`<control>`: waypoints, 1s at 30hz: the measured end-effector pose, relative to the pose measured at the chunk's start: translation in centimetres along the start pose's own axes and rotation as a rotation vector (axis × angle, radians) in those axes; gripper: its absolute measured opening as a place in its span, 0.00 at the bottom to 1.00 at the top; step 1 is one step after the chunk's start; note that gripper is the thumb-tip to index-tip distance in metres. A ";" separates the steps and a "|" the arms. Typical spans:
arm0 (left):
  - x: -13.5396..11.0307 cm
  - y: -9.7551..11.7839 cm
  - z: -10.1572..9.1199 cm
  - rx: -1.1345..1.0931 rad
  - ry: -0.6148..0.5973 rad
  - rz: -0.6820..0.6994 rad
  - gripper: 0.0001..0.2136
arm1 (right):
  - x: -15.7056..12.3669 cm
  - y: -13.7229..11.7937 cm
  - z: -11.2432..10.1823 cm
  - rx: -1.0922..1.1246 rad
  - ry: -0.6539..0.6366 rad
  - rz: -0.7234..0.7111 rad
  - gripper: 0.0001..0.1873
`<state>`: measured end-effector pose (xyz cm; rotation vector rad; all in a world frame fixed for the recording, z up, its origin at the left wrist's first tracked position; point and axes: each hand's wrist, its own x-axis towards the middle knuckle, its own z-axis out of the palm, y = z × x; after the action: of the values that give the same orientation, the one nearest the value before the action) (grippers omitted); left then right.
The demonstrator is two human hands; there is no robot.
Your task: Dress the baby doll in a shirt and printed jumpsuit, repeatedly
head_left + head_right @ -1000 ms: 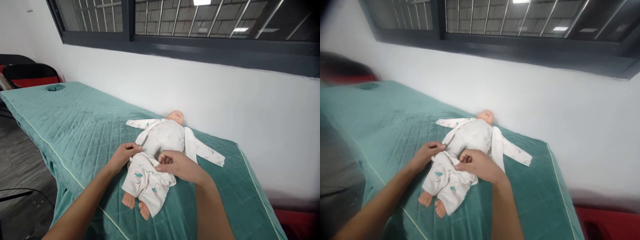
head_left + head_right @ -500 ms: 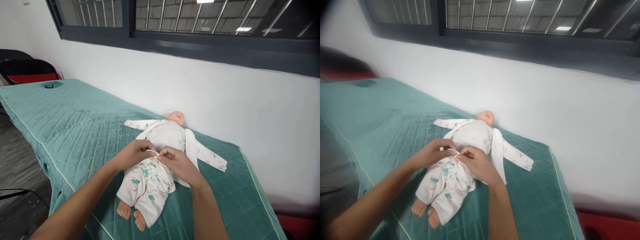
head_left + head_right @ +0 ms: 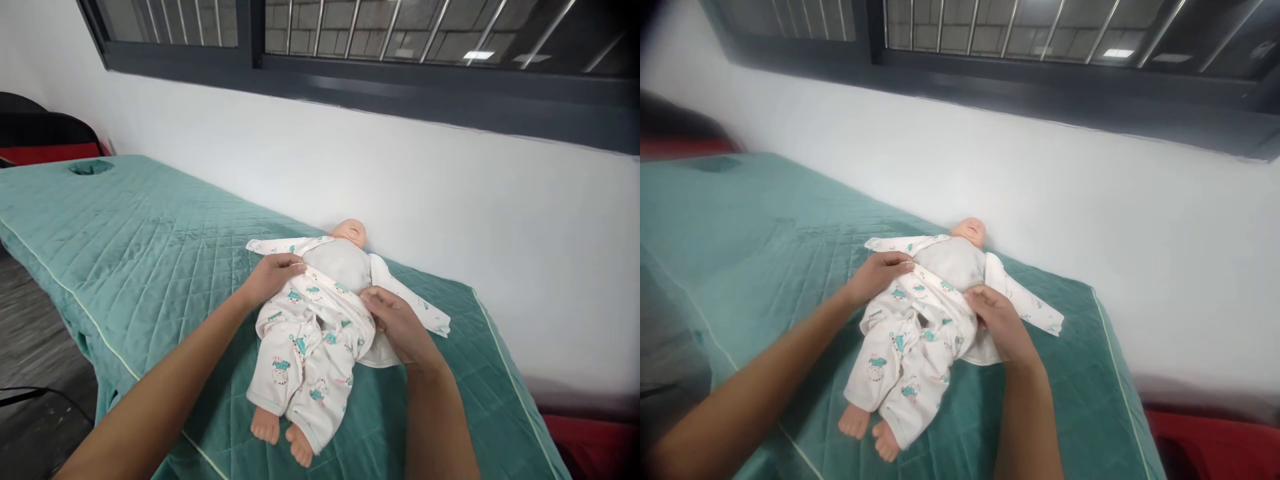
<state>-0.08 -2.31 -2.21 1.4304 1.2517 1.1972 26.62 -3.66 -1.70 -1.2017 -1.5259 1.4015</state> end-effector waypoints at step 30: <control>1.2 -5.8 -1.0 0.046 -0.087 0.161 0.11 | -0.1 1.8 -1.1 -0.085 -0.020 0.077 0.19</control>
<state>-1.92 -0.41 -7.62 1.6248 1.1286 1.2055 28.00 -3.43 -3.30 -1.3144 -1.5820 1.4147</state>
